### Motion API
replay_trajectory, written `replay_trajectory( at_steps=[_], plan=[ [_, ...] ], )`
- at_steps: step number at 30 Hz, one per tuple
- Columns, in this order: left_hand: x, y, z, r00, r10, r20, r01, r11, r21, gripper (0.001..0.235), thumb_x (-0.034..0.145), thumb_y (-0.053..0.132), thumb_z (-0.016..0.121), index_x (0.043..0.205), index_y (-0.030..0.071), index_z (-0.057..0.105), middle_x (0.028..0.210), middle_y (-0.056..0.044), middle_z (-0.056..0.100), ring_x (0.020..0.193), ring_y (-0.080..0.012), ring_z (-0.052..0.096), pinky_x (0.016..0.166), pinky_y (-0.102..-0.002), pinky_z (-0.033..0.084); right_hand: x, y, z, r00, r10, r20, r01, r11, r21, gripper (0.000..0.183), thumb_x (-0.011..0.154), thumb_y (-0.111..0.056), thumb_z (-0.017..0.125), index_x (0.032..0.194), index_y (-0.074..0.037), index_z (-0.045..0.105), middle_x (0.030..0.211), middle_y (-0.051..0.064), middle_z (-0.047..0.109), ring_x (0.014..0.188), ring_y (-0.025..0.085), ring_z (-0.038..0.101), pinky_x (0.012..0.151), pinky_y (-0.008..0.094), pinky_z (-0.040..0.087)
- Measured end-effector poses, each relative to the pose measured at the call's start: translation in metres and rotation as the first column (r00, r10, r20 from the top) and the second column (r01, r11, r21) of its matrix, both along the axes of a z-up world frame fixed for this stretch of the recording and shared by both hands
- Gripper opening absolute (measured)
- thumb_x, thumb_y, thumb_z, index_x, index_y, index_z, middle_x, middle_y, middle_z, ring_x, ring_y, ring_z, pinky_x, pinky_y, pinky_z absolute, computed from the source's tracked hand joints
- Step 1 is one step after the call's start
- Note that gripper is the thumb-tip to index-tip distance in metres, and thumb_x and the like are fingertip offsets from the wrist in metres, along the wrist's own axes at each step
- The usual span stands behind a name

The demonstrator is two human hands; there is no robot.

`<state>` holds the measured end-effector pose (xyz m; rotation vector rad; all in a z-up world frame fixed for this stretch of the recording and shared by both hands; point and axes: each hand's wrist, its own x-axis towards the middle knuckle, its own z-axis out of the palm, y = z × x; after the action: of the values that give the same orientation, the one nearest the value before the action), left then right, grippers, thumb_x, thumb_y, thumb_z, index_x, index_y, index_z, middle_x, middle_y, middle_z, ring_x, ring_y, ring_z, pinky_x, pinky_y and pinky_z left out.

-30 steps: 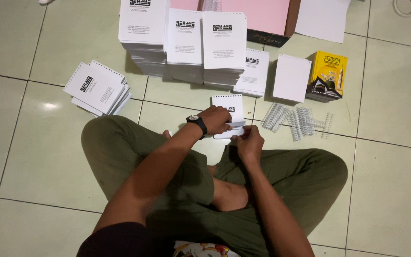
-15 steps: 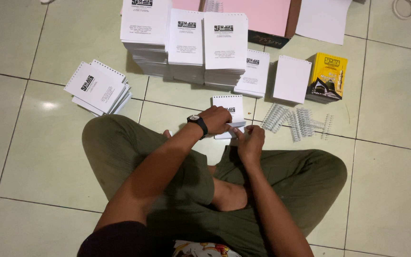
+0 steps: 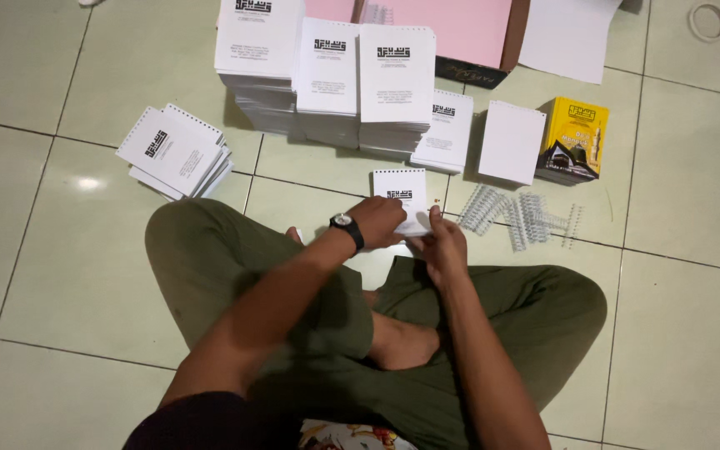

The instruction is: The person sits on the floor and assembles spiral-bound notebooks by hand. They insert metal spiral coils into the punched holes of the paper stacks, then close the coils to secure the pages. The person handles stacks of paper, loose spiral coils, and finished notebooks.

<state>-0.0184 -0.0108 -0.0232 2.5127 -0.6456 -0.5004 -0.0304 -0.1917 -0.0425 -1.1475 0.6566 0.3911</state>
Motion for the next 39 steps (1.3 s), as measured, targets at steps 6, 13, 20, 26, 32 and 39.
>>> replay_trajectory(
  at_steps=[6, 13, 20, 26, 32, 39],
  plan=[
    [-0.055, -0.045, -0.034, 0.869, -0.116, 0.482, 0.053, 0.988, 0.143, 0.021, 0.087, 0.017, 0.071, 0.091, -0.003, 0.070, 0.086, -0.019, 0.063, 0.080, -0.0409, 0.067, 0.068, -0.049, 0.056, 0.007, -0.007, -0.017, 0.995, 0.097, 0.002, -0.093, 0.966, -0.240, 0.048, 0.085, -0.013, 0.088, 0.121, 0.005, 0.062, 0.097, 0.011, 0.055, 0.079, 0.027, 0.067, 0.061, 0.043, 0.063],
    [-0.101, -0.092, -0.082, 0.680, 0.235, 0.695, -0.396, 0.915, 0.079, 0.016, 0.094, 0.021, 0.056, 0.081, 0.015, 0.063, 0.076, -0.003, 0.056, 0.068, -0.0213, 0.061, 0.059, -0.035, 0.045, 0.021, -0.010, -0.020, 0.993, 0.103, -0.063, -0.110, 0.986, -0.122, 0.038, 0.084, -0.007, 0.084, 0.115, 0.002, 0.064, 0.095, 0.011, 0.060, 0.079, 0.023, 0.065, 0.061, 0.031, 0.059],
    [-0.073, -0.065, -0.068, 0.863, 0.086, 0.497, -0.221, 0.950, 0.219, 0.039, 0.091, 0.018, 0.068, 0.122, -0.005, 0.064, 0.103, -0.026, 0.068, 0.093, -0.0419, 0.067, 0.089, -0.053, 0.046, 0.027, -0.025, -0.030, 0.995, 0.054, -0.080, -0.053, 0.999, 0.014, 0.048, 0.084, -0.001, 0.081, 0.126, 0.004, 0.059, 0.094, 0.010, 0.064, 0.084, 0.020, 0.070, 0.070, 0.029, 0.062],
    [-0.066, -0.059, -0.041, 0.887, 0.148, 0.437, -0.247, 0.953, 0.178, 0.024, 0.094, 0.016, 0.061, 0.108, -0.001, 0.072, 0.103, -0.030, 0.067, 0.091, -0.0428, 0.063, 0.078, -0.048, 0.045, 0.028, -0.048, 0.010, 0.991, 0.136, 0.011, -0.135, 0.989, -0.059, 0.055, 0.089, -0.006, 0.077, 0.138, 0.005, 0.056, 0.100, 0.008, 0.065, 0.090, 0.018, 0.068, 0.074, 0.031, 0.060],
    [-0.056, -0.033, 0.048, 0.806, 0.447, -0.389, -0.574, 0.424, -0.701, 0.041, 0.109, 0.022, 0.046, 0.139, -0.005, 0.047, 0.133, -0.027, 0.058, 0.126, -0.0434, 0.054, 0.109, -0.053, 0.041, 0.009, -0.042, 0.045, 0.939, 0.130, 0.318, -0.144, 0.989, 0.020, 0.062, 0.091, 0.006, 0.067, 0.149, 0.007, 0.046, 0.112, 0.014, 0.069, 0.101, 0.024, 0.070, 0.092, 0.038, 0.058],
    [-0.050, -0.028, 0.005, 0.621, 0.688, -0.375, -0.670, 0.217, -0.710, 0.025, 0.109, 0.017, 0.044, 0.129, 0.002, 0.049, 0.117, -0.023, 0.064, 0.115, -0.0405, 0.062, 0.100, -0.053, 0.046, 0.006, -0.008, -0.005, 0.788, 0.424, 0.446, -0.202, 0.863, -0.464, 0.051, 0.090, 0.011, 0.067, 0.139, -0.004, 0.063, 0.120, 0.022, 0.071, 0.117, 0.035, 0.067, 0.103, 0.052, 0.053]
  ],
)
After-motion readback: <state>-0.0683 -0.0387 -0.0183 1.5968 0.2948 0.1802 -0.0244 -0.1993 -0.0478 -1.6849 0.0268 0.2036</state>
